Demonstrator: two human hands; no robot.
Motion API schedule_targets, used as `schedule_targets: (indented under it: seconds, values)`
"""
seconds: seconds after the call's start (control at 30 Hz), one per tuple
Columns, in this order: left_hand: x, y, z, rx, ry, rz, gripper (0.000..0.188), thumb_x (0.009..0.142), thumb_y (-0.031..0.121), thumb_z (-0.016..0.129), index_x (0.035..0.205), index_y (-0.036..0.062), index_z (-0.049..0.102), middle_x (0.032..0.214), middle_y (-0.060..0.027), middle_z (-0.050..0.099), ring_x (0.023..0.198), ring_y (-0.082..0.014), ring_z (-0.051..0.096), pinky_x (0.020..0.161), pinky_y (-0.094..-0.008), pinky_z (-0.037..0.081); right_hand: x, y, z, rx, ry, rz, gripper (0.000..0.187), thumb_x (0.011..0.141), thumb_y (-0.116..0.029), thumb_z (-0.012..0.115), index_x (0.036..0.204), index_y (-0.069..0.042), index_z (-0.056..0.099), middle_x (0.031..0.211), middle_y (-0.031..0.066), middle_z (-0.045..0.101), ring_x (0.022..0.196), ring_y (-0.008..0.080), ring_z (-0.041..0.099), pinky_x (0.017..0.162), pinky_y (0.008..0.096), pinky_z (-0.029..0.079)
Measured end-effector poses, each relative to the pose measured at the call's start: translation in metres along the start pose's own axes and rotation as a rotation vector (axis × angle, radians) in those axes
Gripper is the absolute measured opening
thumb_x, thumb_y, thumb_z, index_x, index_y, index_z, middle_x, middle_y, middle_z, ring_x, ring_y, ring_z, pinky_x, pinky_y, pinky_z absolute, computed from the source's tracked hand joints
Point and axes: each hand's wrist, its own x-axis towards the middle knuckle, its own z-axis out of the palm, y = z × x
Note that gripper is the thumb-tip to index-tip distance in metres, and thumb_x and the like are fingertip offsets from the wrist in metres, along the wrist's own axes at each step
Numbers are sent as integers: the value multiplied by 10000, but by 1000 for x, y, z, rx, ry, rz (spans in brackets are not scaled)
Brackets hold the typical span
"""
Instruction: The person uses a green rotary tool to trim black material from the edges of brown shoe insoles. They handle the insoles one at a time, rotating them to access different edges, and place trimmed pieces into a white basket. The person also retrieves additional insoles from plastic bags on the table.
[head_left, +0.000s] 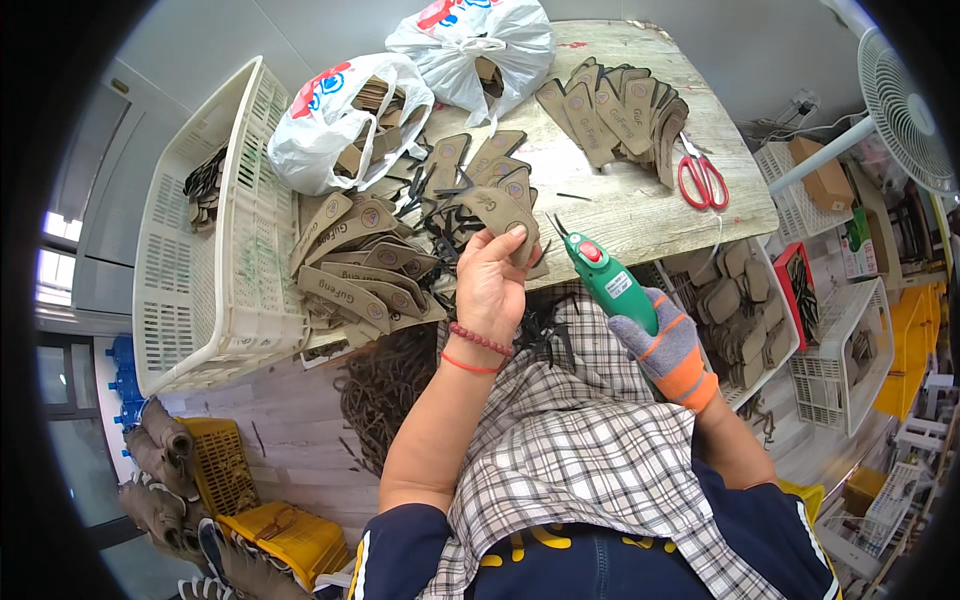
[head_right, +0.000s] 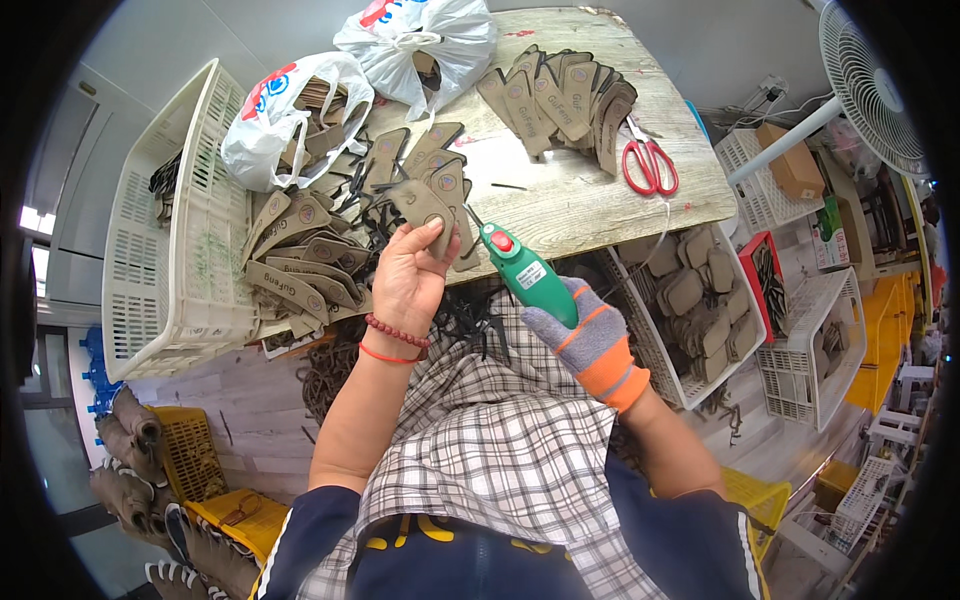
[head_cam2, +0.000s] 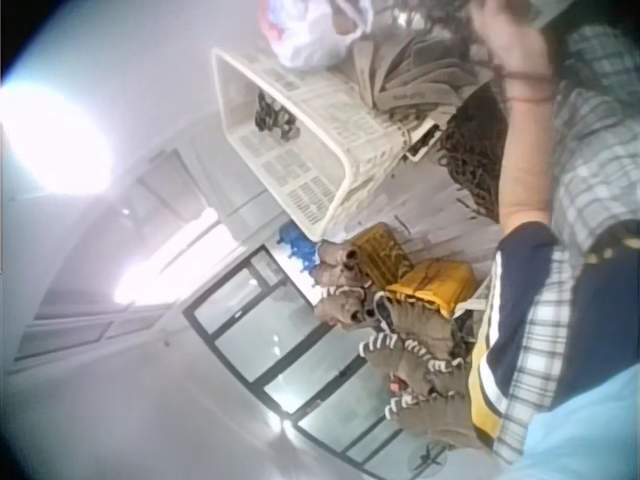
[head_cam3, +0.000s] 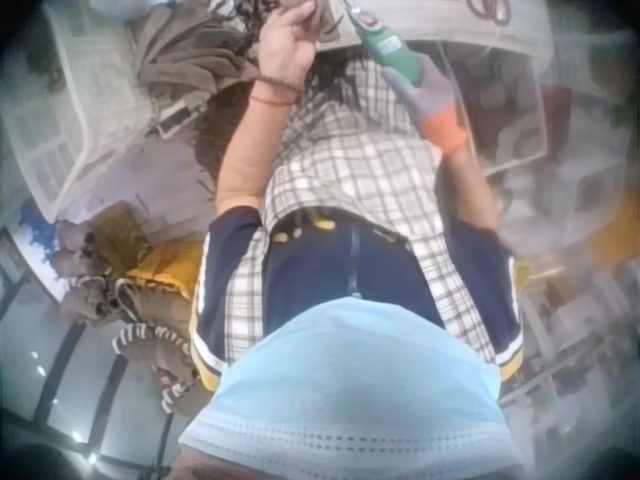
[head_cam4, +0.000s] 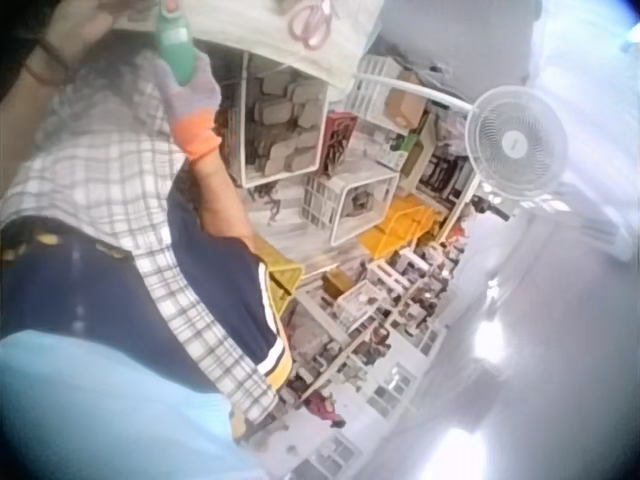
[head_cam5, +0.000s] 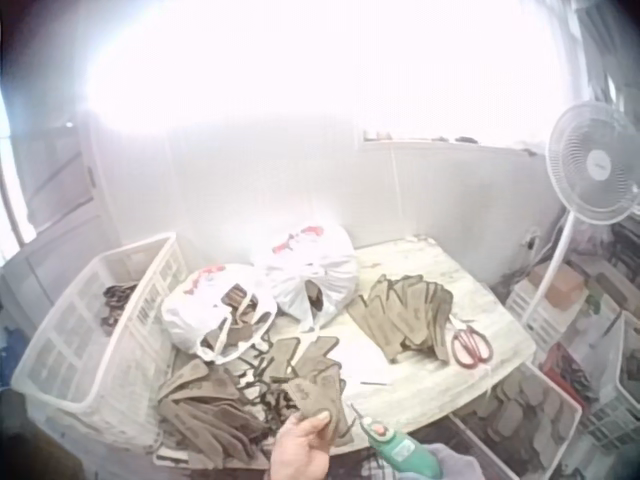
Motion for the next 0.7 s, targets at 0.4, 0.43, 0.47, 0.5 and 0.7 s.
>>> schedule_targets:
  seconds: [0.4,0.43,0.47,0.5,0.7]
  values:
    - [6,-18,1,52,-46,210,244,791,-41,599,1011,5,502,1004,-99,593,913,-196,579,829,-330,461,1,2,8,-45,38,-23,516,756,-340,721,1101,-5,536,859,128,650,767,209,646,657,299,497]
    - [7,-19,1,48,-36,212,247,790,-46,598,1012,4,503,1007,-100,592,916,-196,579,832,-326,461,1,2,8,-34,34,-19,515,756,-341,721,1099,-4,537,855,127,649,762,207,645,654,298,496]
    - [7,-21,1,44,-26,214,250,789,-51,597,1014,3,504,1010,-100,592,920,-195,578,836,-321,460,1,0,9,-24,30,-15,514,756,-342,721,1097,-4,538,851,126,648,757,205,644,651,297,496]
    - [7,-23,0,40,-16,216,252,787,-56,596,1015,2,505,1013,-100,591,923,-195,578,840,-317,460,1,0,9,-14,26,-11,513,756,-342,721,1095,-4,538,846,126,647,751,204,643,649,296,495]
    - [2,-23,4,22,-28,205,249,783,-65,596,1009,-3,512,1001,-101,597,915,-189,582,836,-311,461,1,-3,8,-14,34,1,515,754,-351,722,1088,-3,541,816,113,643,706,169,627,624,277,489]
